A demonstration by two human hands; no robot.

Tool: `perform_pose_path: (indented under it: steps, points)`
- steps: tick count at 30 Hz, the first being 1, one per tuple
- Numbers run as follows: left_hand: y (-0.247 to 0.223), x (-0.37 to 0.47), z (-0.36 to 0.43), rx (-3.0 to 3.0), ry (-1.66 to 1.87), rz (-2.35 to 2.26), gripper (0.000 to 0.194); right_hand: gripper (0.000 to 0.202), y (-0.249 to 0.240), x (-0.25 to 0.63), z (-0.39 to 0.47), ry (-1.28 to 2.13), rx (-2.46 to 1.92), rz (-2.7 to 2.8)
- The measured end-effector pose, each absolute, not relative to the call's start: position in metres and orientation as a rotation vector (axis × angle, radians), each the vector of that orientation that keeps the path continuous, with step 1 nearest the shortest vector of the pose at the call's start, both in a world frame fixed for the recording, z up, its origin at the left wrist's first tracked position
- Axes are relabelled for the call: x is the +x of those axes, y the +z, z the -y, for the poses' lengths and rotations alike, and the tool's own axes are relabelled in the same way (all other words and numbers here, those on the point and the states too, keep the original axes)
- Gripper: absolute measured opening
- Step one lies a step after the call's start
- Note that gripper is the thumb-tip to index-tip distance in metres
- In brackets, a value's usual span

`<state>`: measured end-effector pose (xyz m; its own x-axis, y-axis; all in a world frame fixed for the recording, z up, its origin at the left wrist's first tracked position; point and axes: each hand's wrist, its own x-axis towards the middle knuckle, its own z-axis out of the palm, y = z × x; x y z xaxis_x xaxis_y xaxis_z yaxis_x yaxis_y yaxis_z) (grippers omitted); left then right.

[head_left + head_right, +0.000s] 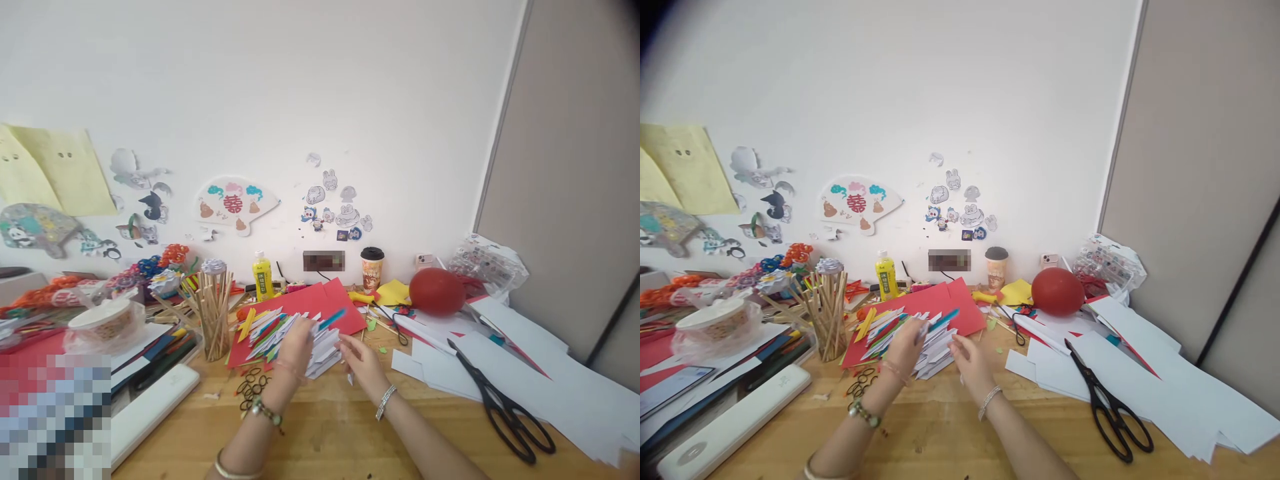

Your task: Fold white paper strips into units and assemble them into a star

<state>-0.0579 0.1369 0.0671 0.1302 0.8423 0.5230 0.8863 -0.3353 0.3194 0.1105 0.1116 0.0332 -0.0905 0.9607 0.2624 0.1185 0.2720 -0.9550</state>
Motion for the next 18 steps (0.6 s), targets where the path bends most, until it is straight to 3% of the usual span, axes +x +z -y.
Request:
perform_pose_path:
  steps: [8, 13, 18]
  points:
    - [0.046, -0.016, -0.110, -2.600, -0.940, 1.478, 0.023, 0.044, 0.047, 0.115, -0.109, 0.931, -1.209, 1.285]
    - [0.045, -0.017, -0.109, -2.756, -0.994, 1.439, 0.017, 0.034, 0.039, 0.118, -0.115, 0.934, -1.237, 1.287]
    - [0.051, -0.012, -0.112, -2.668, -1.435, 1.551, 0.015, 0.025, 0.037, 0.122, -0.120, 0.884, -1.223, 1.312]
